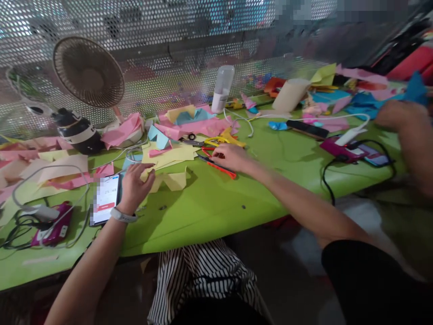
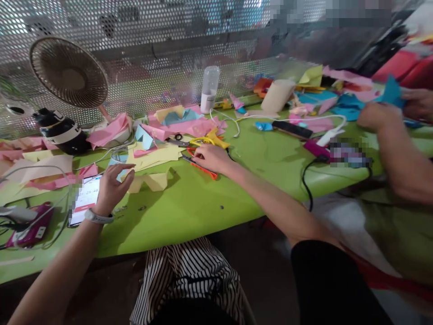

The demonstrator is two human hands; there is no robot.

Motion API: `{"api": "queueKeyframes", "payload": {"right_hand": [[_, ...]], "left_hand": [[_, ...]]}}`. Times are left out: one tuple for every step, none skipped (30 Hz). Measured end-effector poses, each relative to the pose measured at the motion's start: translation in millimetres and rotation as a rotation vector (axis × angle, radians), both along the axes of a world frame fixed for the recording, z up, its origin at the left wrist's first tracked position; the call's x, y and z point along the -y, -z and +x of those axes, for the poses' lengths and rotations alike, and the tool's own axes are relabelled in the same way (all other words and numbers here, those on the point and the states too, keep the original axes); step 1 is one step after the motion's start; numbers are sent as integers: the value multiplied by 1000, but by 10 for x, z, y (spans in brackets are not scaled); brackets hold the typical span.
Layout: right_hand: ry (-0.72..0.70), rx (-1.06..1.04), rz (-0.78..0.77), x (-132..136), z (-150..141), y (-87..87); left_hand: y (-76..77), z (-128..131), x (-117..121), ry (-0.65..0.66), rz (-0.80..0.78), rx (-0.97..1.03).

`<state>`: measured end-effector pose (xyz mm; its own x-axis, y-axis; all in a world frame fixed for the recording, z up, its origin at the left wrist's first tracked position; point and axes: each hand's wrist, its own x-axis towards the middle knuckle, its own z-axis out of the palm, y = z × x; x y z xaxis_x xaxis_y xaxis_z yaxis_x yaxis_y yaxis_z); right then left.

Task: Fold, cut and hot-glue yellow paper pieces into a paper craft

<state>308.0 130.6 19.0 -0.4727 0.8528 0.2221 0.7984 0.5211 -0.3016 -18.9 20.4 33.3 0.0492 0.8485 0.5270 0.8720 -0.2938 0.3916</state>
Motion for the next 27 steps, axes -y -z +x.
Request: {"api": "queueKeyframes", "payload": {"right_hand": [[-11,-16,2,-15,-5,3],[-22,-31,3,-32,-8,1],[-31,-46,5,-48,-6,-3],[-36,-64,12,-65,3,-10],[-32,-86,22,-82,20,-18],[-19,-113,33,-100,46,-27],[5,-143,39,-118,79,-36],[36,-171,37,-138,118,-45],[66,-194,24,-158,160,-53],[91,-208,4,-176,202,-61],[112,-214,-22,-192,242,-67],[123,-213,-54,-204,278,-73],[119,-205,-95,-211,306,-79],[103,-193,-142,-210,328,-85],[77,-179,-192,-202,341,-93],[40,-163,-238,-187,346,-102],[-4,-142,-273,-166,344,-113],[-46,-115,-295,-141,336,-127],[-77,-84,-306,-114,323,-142],[-97,-52,-314,-89,309,-158],[-108,-20,-321,-67,296,-173],[-111,8,-327,-50,284,-188],[-110,28,-332,-38,276,-199],[-111,38,-335,-33,273,-208],[-117,41,-335,-33,275,-214],[-126,40,-333,-36,280,-217],[-134,36,-332,-41,287,-216]], "left_hand": [[-39,-29,-32,-48,-68,-40],[-80,-58,-67,-78,-143,-81],[-122,-85,-105,-98,-213,-129],[-163,-108,-148,-110,-269,-182],[-202,-126,-197,-121,-309,-235],[-237,-134,-252,-130,-336,-284],[-266,-133,-316,-134,-354,-324],[-291,-119,-387,-134,-365,-353],[-309,-91,-464,-129,-370,-376],[-322,-50,-546,-117,-372,-397],[-330,6,-630,-99,-372,-423],[-333,74,-713,-76,-372,-455],[-331,152,-793,-44,-375,-497],[-326,237,-868,-10,-377,-545],[-317,325,-937,27,-376,-595],[-305,413,-998,62,-372,-643],[-291,497,-1053,92,-369,-684],[-277,577,-1100,118,-368,-718],[-264,650,-1140,136,-376,-746],[-252,716,-1174,146,-395,-774],[-243,774,-1203,148,-421,-805],[-236,824,-1227,146,-448,-842],[-232,864,-1246,144,-471,-880],[-230,895,-1263,141,-487,-913],[-231,914,-1279,142,-497,-936],[-235,922,-1296,141,-500,-943],[-241,919,-1314,141,-499,-932]]}}
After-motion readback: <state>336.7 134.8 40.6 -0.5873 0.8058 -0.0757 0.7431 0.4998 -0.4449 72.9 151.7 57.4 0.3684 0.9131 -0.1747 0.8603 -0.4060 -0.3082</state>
